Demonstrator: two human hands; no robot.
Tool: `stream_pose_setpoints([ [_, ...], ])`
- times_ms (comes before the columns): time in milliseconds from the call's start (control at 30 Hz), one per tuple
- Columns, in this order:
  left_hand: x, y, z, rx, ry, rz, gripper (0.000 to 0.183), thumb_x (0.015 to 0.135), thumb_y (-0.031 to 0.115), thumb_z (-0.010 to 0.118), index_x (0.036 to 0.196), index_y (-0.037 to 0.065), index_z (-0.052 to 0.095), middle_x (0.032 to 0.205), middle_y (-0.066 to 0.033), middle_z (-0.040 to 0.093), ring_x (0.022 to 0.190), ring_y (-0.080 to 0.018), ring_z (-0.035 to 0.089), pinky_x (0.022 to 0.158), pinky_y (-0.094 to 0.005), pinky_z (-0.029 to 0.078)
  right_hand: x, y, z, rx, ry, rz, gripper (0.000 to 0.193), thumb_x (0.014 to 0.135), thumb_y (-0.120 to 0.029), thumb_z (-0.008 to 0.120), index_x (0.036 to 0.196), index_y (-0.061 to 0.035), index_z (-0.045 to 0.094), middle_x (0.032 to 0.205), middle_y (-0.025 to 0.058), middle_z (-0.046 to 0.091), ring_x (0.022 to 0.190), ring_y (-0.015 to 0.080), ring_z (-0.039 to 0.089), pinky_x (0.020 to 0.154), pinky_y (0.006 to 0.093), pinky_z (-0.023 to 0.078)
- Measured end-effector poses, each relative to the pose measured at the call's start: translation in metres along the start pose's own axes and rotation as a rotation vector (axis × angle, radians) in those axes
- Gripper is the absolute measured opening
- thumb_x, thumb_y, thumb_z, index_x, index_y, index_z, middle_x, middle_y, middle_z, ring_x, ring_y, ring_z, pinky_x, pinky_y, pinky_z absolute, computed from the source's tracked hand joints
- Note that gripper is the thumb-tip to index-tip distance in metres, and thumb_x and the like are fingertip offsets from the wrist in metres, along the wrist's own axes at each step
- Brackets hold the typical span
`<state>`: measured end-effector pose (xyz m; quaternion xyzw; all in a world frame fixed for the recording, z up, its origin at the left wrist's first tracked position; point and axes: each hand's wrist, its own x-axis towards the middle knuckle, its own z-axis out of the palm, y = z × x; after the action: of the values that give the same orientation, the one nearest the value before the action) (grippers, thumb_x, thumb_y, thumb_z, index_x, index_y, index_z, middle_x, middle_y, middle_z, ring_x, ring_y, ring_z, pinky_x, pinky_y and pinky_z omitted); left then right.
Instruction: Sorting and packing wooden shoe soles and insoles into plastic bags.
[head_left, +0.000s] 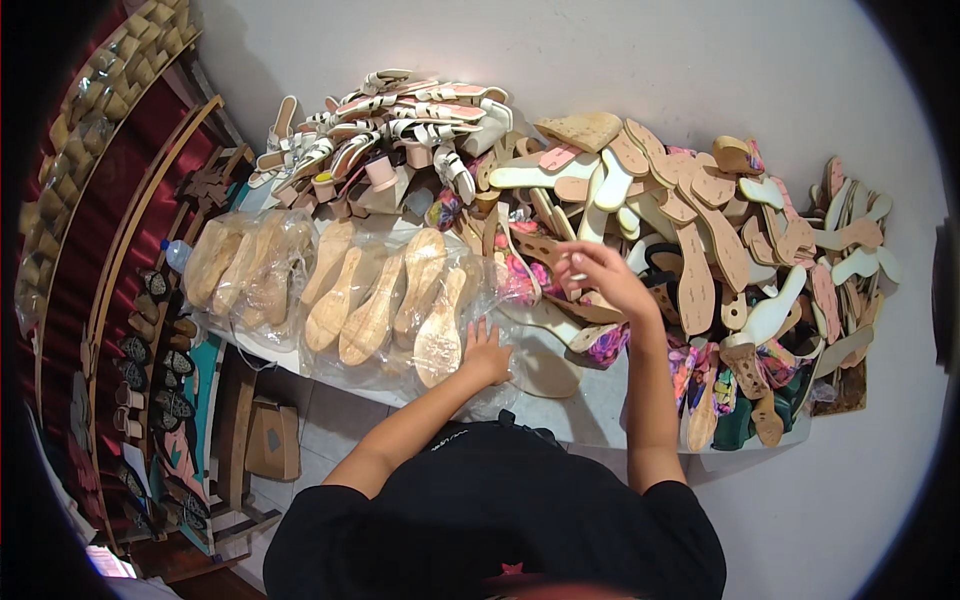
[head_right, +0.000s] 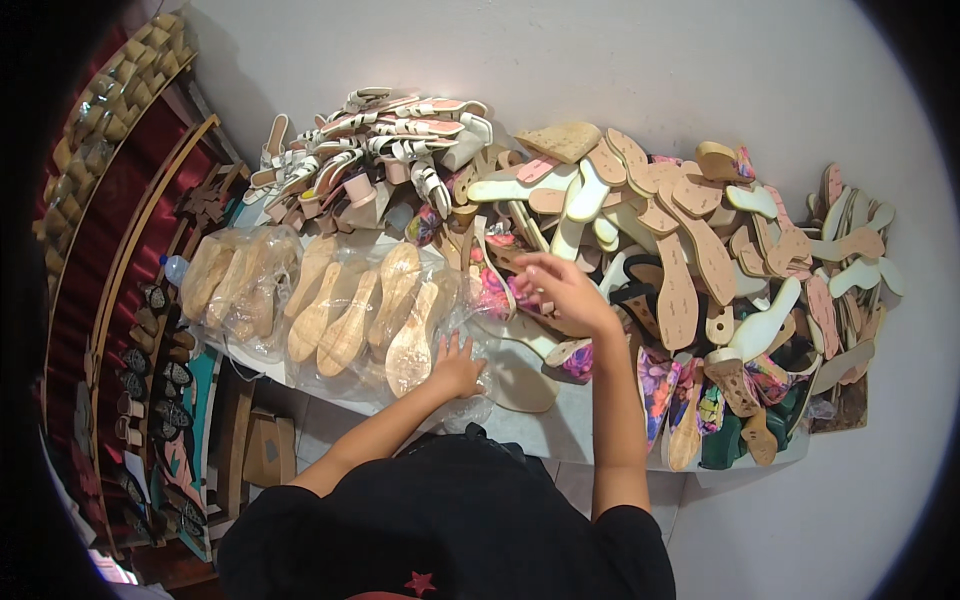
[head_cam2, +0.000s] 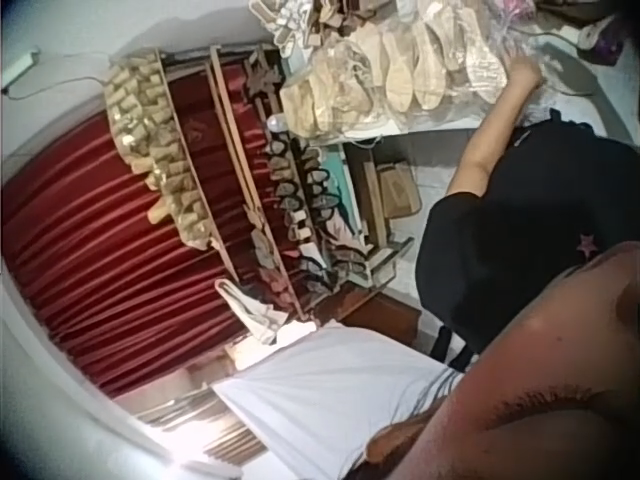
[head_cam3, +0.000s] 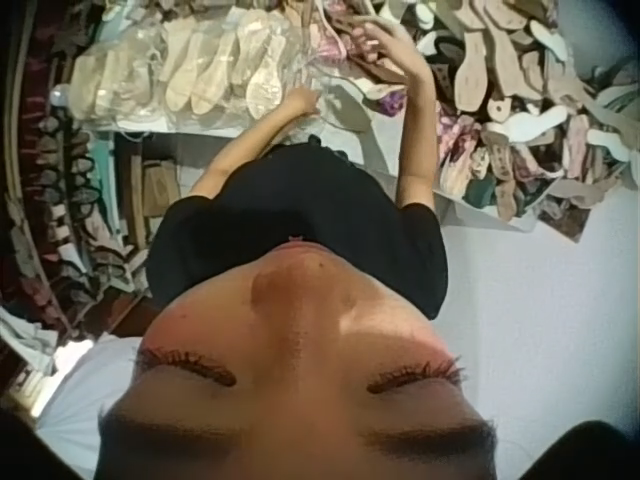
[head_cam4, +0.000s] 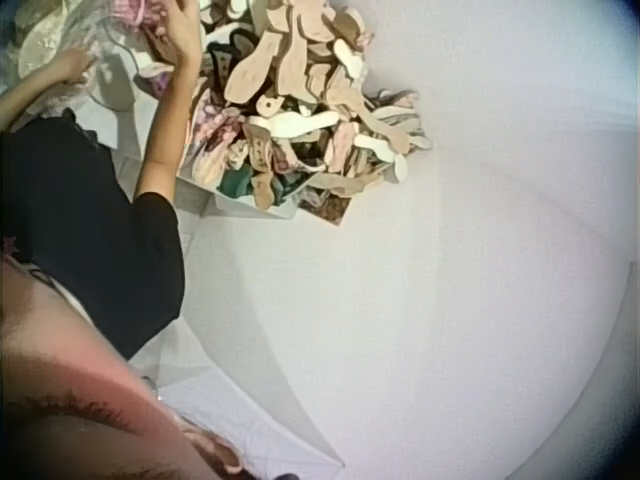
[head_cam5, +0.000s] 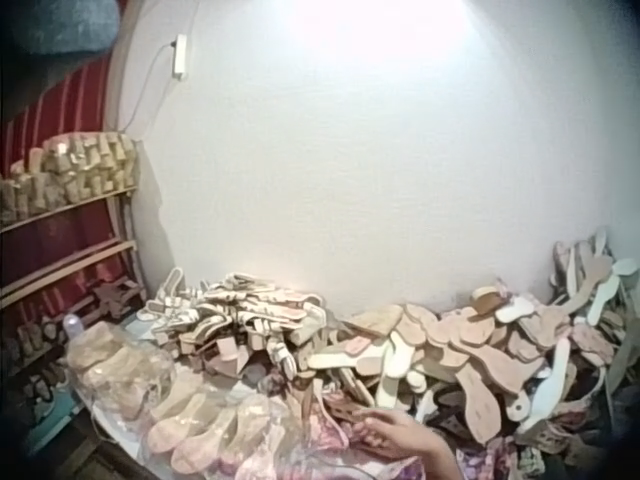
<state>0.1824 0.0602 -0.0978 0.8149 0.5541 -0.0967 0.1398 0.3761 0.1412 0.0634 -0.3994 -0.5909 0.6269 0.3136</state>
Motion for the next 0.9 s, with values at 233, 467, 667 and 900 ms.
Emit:
stream_pose_setpoints([
  [233,0.098,-0.048,-0.128,-0.625,0.387,-0.113,0.027,0.076,0.028,0.050,0.090,0.008,0.063,0.084,-0.0164,0.061,0.080,-0.0336,0.058,0.073,-0.0410,0.046,0.092,-0.036,-0.057,-0.324,0.223,-0.120,0.041,0.082,-0.027,0.052,0.113,0.0001,0.047,0.101,0.0112,0.054,0.091,0.0165,0.051,0.074,0.0291,0.046],
  [467,0.253,-0.134,-0.048,-1.405,0.443,-0.352,0.048,0.061,0.029,0.069,0.094,-0.004,0.058,0.096,-0.0227,0.059,0.091,-0.0304,0.057,0.081,-0.0366,0.043,0.195,-0.032,-0.103,-0.654,0.504,-0.165,0.066,0.075,-0.036,0.057,0.122,0.0040,0.034,0.119,0.0294,0.035,0.108,0.0340,0.044,0.091,0.0362,0.035],
  [667,0.274,-0.123,-0.036,-1.277,0.656,-0.751,0.046,0.061,0.024,0.071,0.094,-0.006,0.059,0.095,-0.0145,0.061,0.082,-0.0217,0.059,0.073,-0.0298,0.045,0.224,-0.028,-0.121,-0.722,0.679,-0.075,0.084,0.068,-0.036,0.062,0.124,0.0121,0.024,0.125,0.0324,0.025,0.122,0.0409,0.016,0.101,0.0405,0.019],
  [900,0.260,-0.114,-0.069,-1.199,0.461,-0.886,0.070,0.056,0.039,0.074,0.105,-0.007,0.055,0.109,-0.0196,0.055,0.104,-0.0261,0.049,0.093,-0.0301,0.031,0.240,-0.025,-0.132,-1.079,0.839,0.127,0.091,0.059,-0.033,0.073,0.129,-0.0025,0.024,0.129,0.0256,0.025,0.120,0.0395,0.024,0.096,0.0458,0.028],
])
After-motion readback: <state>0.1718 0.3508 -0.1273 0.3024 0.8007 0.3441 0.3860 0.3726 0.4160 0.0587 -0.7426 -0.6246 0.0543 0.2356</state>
